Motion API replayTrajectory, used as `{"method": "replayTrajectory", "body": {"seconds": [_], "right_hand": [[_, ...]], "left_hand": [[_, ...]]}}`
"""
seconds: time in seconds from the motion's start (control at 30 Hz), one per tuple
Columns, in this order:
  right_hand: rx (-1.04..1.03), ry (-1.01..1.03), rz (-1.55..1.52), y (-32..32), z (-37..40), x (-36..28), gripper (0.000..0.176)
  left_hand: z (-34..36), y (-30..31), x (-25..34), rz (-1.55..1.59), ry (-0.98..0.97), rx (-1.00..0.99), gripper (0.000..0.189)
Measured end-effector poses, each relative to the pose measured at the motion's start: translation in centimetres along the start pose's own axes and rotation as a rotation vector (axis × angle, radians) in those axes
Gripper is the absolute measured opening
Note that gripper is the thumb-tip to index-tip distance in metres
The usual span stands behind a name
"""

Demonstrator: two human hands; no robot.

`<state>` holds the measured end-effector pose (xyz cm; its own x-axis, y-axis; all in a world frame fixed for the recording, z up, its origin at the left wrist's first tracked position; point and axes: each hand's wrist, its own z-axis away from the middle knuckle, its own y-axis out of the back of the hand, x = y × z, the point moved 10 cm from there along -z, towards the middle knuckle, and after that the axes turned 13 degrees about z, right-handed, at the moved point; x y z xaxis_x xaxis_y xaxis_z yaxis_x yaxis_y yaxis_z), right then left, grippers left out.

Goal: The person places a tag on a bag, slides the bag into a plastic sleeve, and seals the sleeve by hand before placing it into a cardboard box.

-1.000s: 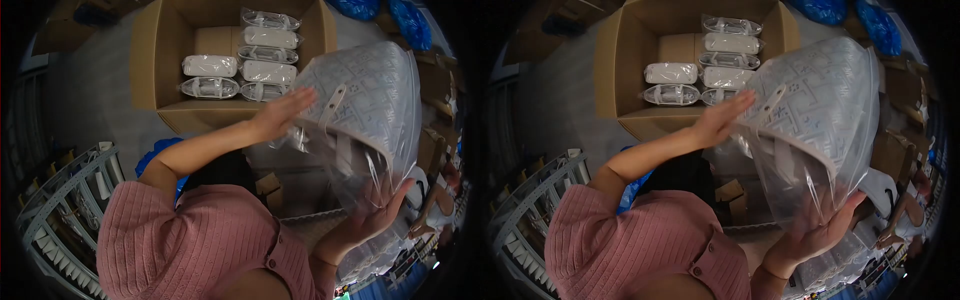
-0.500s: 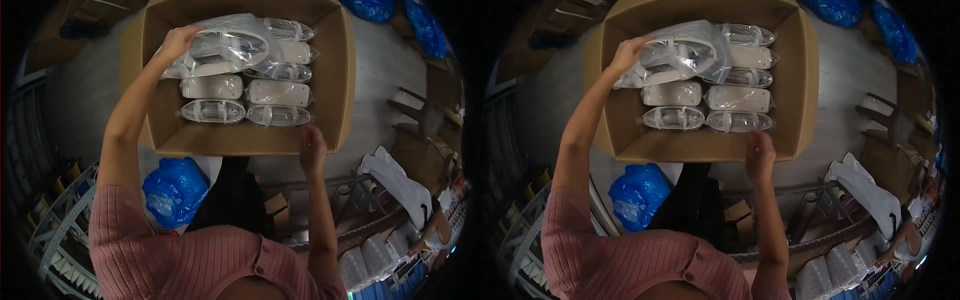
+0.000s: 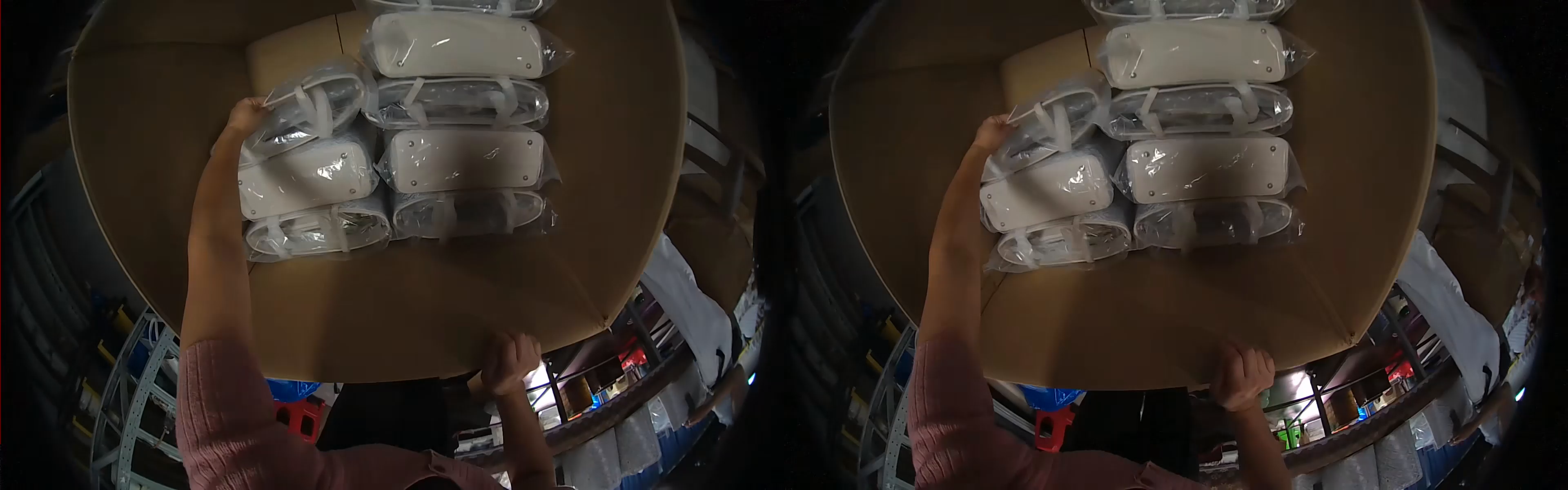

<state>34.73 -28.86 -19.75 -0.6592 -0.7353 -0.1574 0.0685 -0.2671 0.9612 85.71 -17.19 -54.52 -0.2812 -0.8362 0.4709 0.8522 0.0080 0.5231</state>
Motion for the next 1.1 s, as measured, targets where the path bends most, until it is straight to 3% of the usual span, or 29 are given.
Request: {"method": "replayTrajectory", "body": {"seconds": [0.07, 0.13, 0.17, 0.23, 0.27, 0.33, 0.47, 0.53, 0.67, 0.73, 0.77, 0.8, 0.83, 0.87, 0.93, 0.97, 1.0, 1.03, 1.1], "right_hand": [[0.018, 0.023, 0.000, 0.1, 0.1, 0.1, 0.015], [0.009, 0.032, -0.005, -0.1, 0.0, 0.0, 0.015], [0.011, 0.052, 0.011, 0.1, 0.0, -0.2, 0.016], [0.016, 0.030, 0.008, -0.1, 0.2, 0.0, 0.016], [0.021, 0.022, -0.003, 0.1, 0.3, 0.2, 0.017], [0.040, 0.017, -0.003, 0.4, 0.3, 0.2, 0.018], [0.077, 0.033, -0.013, 0.3, 0.6, 0.3, 0.021], [0.060, 0.030, -0.034, 0.3, 0.5, 0.2, 0.019], [0.102, 0.047, -0.003, 0.4, 0.7, 0.1, 0.021], [0.126, 0.050, -0.024, 0.4, 0.4, 0.1, 0.020], [0.147, 0.054, -0.035, 0.9, 0.3, -0.1, 0.019], [0.168, 0.060, -0.036, 1.2, 0.2, -0.2, 0.019], [0.188, 0.060, -0.026, 1.3, 0.2, -0.2, 0.019], [0.206, 0.051, -0.054, 1.3, 0.4, 0.0, 0.021], [0.238, 0.023, -0.109, 0.8, 1.1, -0.1, 0.024], [0.254, 0.007, -0.144, 0.6, 1.3, -0.1, 0.025], [0.225, -0.015, -0.173, 0.1, 1.3, -0.1, 0.025], [0.205, -0.036, -0.210, -0.2, 1.2, -0.1, 0.025], [-0.040, -0.057, -0.331, -2.2, 0.9, -0.4, 0.022]], "left_hand": [[0.6, -0.7, -1.4, -0.073, 0.041, 0.032, 0.026], [-0.1, 0.6, 0.4, -0.425, -0.044, 0.121, 0.031], [0.5, 0.5, 1.2, -0.436, -0.054, 0.115, 0.031], [3.0, 1.3, 5.1, -0.720, -0.170, 0.426, 0.037], [2.2, 0.9, 5.0, -0.710, -0.185, 0.427, 0.037], [-0.5, 0.8, 4.0, -0.455, -0.223, 0.315, 0.035], [-2.5, 1.4, 5.3, -0.584, -0.062, 0.156, 0.031], [-1.1, 1.8, 8.1, -0.536, -0.086, 0.069, 0.024], [-3.3, 2.4, 5.3, -0.498, -0.138, -0.159, 0.020], [-3.7, 1.6, 5.8, -0.656, -0.312, -0.190, 0.028], [-9.0, 0.6, -2.2, -0.651, -0.360, -0.213, 0.028], [-12.9, 1.2, -9.4, -0.747, -0.201, 0.104, 0.038], [-7.3, -1.8, -3.7, -0.626, -0.282, -0.015, 0.046], [-3.1, -2.3, 0.4, -0.914, -0.238, 0.184, 0.052], [2.0, -1.4, 5.9, -0.777, 0.008, 0.364, 0.086], [0.5, -0.9, 3.7, -0.703, -0.219, 0.466, 0.093], [1.0, -0.9, 3.2, -0.362, -0.285, 0.443, 0.086], [0.7, -1.9, 1.6, -0.318, -0.250, 0.375, 0.076], [3.1, -7.1, 2.1, -0.429, -0.140, -0.035, 0.051]]}}
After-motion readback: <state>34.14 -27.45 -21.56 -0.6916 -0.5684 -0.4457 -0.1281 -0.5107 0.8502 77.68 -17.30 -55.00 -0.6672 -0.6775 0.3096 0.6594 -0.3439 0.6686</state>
